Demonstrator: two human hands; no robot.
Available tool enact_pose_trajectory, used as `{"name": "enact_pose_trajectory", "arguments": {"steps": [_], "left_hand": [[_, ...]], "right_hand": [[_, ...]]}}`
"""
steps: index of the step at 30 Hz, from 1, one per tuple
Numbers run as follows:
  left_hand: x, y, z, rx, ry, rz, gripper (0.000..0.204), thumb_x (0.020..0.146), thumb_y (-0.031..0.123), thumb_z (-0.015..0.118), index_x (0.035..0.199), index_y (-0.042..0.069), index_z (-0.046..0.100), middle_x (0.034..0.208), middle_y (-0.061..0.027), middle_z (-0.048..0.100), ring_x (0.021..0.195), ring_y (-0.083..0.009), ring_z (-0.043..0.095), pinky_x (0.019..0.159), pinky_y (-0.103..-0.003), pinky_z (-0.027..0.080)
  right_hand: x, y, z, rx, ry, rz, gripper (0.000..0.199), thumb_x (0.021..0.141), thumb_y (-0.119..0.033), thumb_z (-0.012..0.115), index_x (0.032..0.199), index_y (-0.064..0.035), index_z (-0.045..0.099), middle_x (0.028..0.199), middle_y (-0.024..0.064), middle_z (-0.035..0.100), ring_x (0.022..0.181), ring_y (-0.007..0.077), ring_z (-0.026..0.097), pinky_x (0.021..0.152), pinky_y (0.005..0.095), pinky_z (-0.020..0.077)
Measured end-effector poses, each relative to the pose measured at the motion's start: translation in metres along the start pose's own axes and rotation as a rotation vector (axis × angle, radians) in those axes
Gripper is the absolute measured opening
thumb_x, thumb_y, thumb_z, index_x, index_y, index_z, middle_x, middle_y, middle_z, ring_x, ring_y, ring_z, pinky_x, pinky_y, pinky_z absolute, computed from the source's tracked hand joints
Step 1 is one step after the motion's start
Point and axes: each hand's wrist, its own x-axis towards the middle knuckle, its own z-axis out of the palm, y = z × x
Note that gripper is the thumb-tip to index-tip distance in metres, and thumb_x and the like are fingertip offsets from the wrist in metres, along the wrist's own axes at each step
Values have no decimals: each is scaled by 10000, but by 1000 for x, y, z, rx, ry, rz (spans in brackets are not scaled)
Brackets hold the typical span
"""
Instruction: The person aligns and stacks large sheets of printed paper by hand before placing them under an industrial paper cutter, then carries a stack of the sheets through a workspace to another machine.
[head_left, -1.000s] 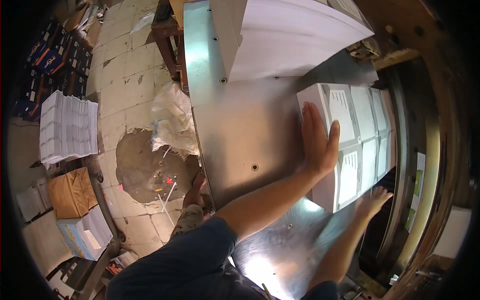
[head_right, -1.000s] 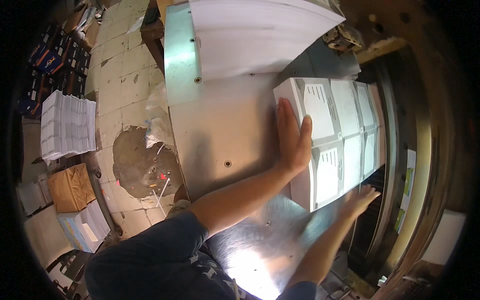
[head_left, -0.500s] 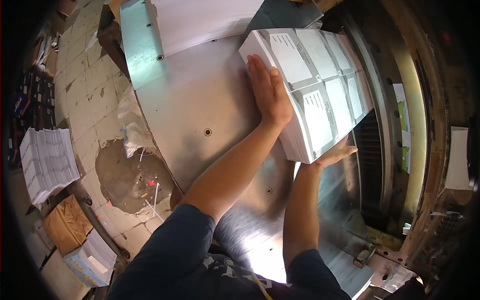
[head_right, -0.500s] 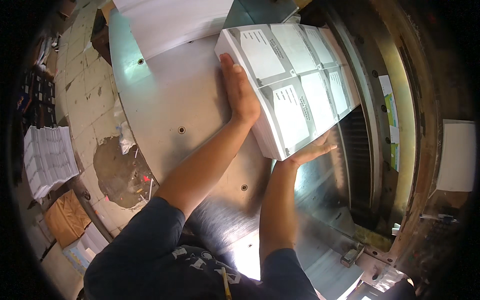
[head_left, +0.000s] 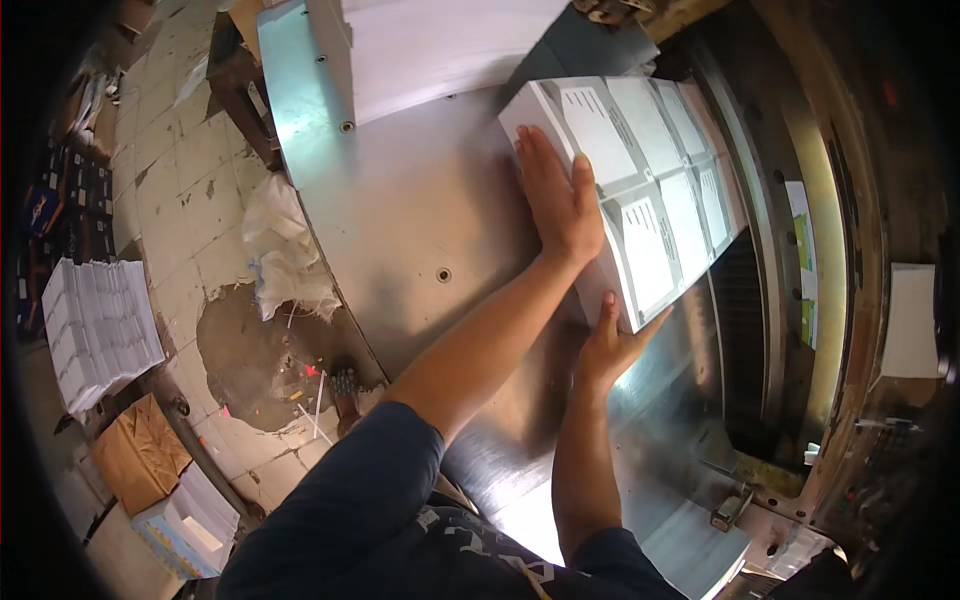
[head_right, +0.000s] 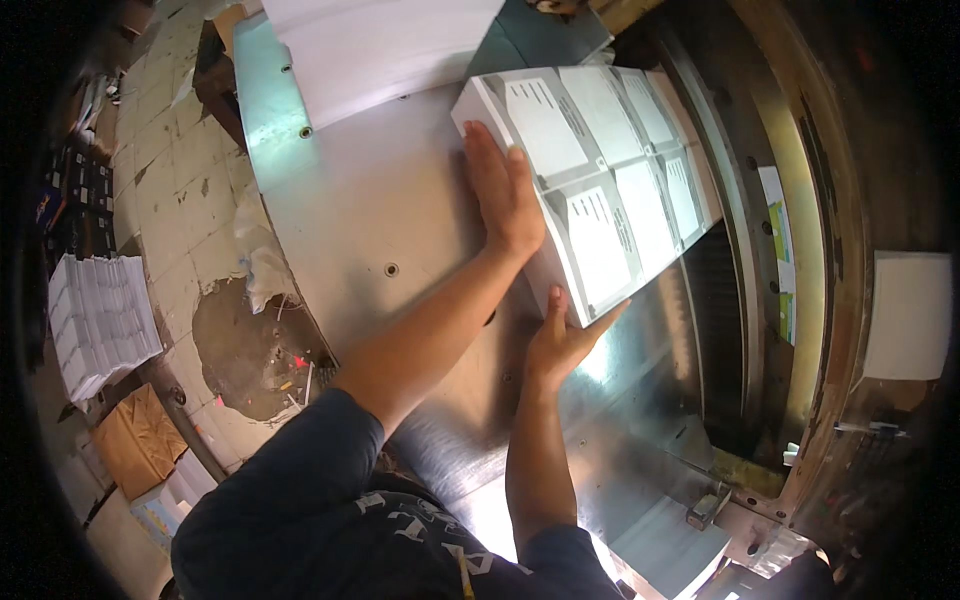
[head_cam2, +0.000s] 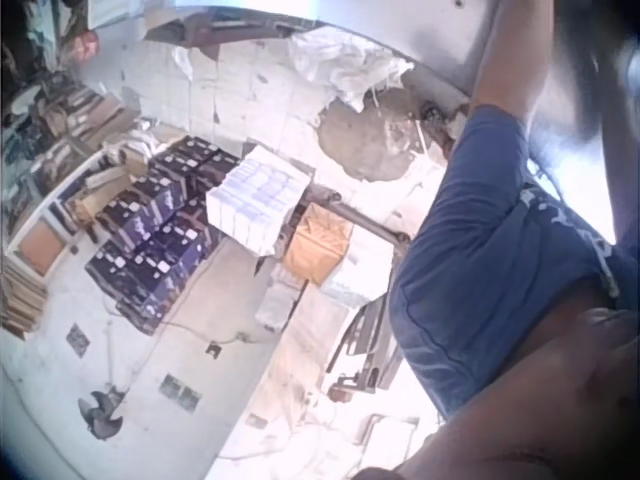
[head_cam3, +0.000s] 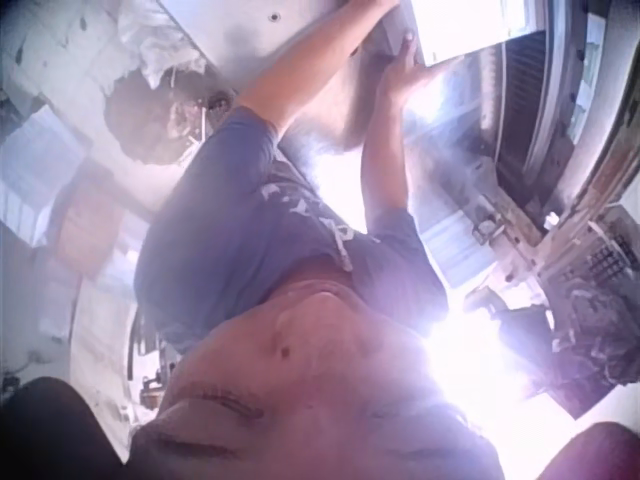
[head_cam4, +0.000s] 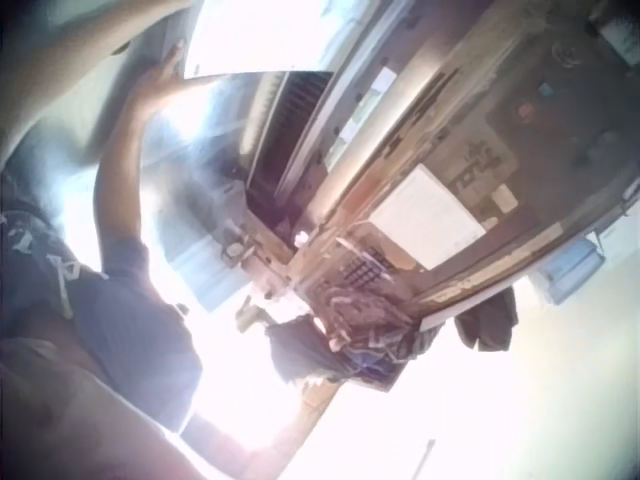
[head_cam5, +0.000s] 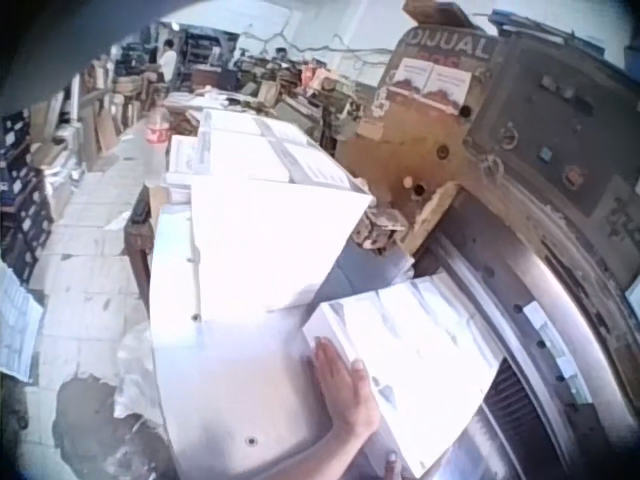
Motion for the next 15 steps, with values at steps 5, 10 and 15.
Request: {"name": "enact_pose_trajectory", "arguments": {"steps": [5, 10, 15], "left_hand": [[-2, 1, -2, -25, -11, 19, 768, 1000, 425, 390, 1511, -76, 111, 1572, -308, 96, 1454, -475, 105, 1183, -522, 93], [-4, 2, -5, -27, -12, 20, 799, 997, 483, 358, 1512, -74, 107, 1571, -311, 92, 1451, -482, 109, 1176, -530, 107], [-1, 2, -7, -31, -1, 42, 801, 999, 487, 337, 1506, -89, 108, 1564, -326, 94, 1445, -494, 118, 1173, -532, 115]], "right_hand": [[0, 16, 0, 129, -12, 43, 854, 942, -167, 657, 1539, 15, 74, 1490, 245, 322, 1249, 279, 461, 1012, 375, 425], [-3, 23, -1, 21, 5, -25, 840, 957, -252, 638, 1540, 6, 92, 1525, 257, 256, 1351, 323, 365, 1101, 429, 336], [-4, 24, 1, 5, -2, -51, 839, 961, -285, 628, 1539, 3, 92, 1532, 254, 237, 1369, 335, 342, 1116, 442, 317]]}}
